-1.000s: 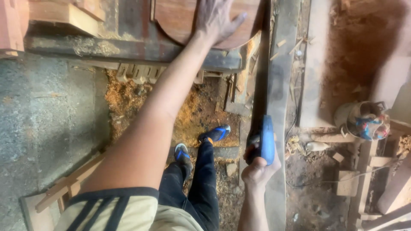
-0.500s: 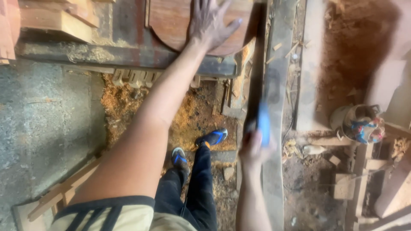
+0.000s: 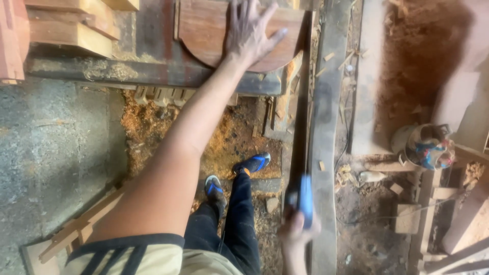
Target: Sawing a piece of wood with a hand saw
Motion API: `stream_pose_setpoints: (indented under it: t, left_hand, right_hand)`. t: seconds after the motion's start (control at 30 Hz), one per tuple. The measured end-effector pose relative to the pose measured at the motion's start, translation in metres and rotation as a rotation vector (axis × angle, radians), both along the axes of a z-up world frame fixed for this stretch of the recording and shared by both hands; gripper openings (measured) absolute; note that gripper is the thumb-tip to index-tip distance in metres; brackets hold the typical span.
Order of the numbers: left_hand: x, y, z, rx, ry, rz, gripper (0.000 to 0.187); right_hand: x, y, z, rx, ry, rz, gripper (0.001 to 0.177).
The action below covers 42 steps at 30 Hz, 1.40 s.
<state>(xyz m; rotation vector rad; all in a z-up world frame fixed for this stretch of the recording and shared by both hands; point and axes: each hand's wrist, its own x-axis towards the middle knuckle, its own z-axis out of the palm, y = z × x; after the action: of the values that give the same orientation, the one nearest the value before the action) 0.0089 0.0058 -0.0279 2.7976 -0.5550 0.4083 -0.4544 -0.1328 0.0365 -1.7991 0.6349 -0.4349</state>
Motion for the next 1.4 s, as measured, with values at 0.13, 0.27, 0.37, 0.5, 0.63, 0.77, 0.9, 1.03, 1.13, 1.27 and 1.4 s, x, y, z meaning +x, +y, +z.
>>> stream_pose_setpoints:
  t: [0.13, 0.27, 0.37, 0.5, 0.63, 0.77, 0.9, 1.03, 1.13, 1.27, 1.4]
  left_hand:
    - [0.004, -0.003, 0.021, -0.034, 0.123, 0.014, 0.072]
    - [-0.016, -0.006, 0.023, -0.024, 0.192, 0.041, 0.069]
    - [-0.004, -0.004, 0.021, -0.069, 0.168, 0.042, 0.072]
    - [0.001, -0.001, 0.003, -0.027, -0.025, 0.024, 0.071]
    - [-0.002, -0.003, 0.004, -0.071, 0.057, 0.012, 0.089]
    - [-0.004, -0.003, 0.012, -0.012, 0.114, 0.01, 0.067]
    - [-0.007, -0.005, 0.02, -0.007, 0.171, 0.047, 0.069]
    - [-0.003, -0.005, 0.004, -0.125, 0.137, 0.031, 0.099]
    - [-0.006, -0.004, 0.004, -0.005, 0.144, 0.059, 0.075]
    - [0.001, -0.003, 0.001, -0.068, 0.074, 0.015, 0.088]
    - [0.002, -0.001, -0.003, -0.071, 0.075, -0.006, 0.082]
  right_hand:
    - [0.182, -0.002, 0.028, -0.158, -0.001, 0.057, 0.034]
    - [0.226, -0.002, 0.05, -0.146, -0.118, 0.114, 0.044]
    - [0.133, -0.009, 0.011, -0.481, -0.181, 0.233, 0.028]
    - [-0.01, 0.009, 0.017, -0.161, -0.022, 0.106, 0.065]
    - [0.057, -0.013, -0.008, -0.188, -0.064, 0.113, 0.045]
    - [0.224, -0.018, 0.011, -0.479, -0.151, 0.217, 0.017]
    - [0.224, 0.007, 0.083, -0.265, -0.215, 0.277, 0.054]
    - [0.021, 0.003, -0.003, 0.064, 0.066, 0.024, 0.028]
    - [-0.008, 0.004, -0.003, -0.111, -0.101, 0.128, 0.063]
    - [0.051, -0.01, -0.03, -0.024, -0.202, 0.119, 0.064]
    - [0.123, -0.015, -0.023, -0.042, -0.133, 0.014, 0.074]
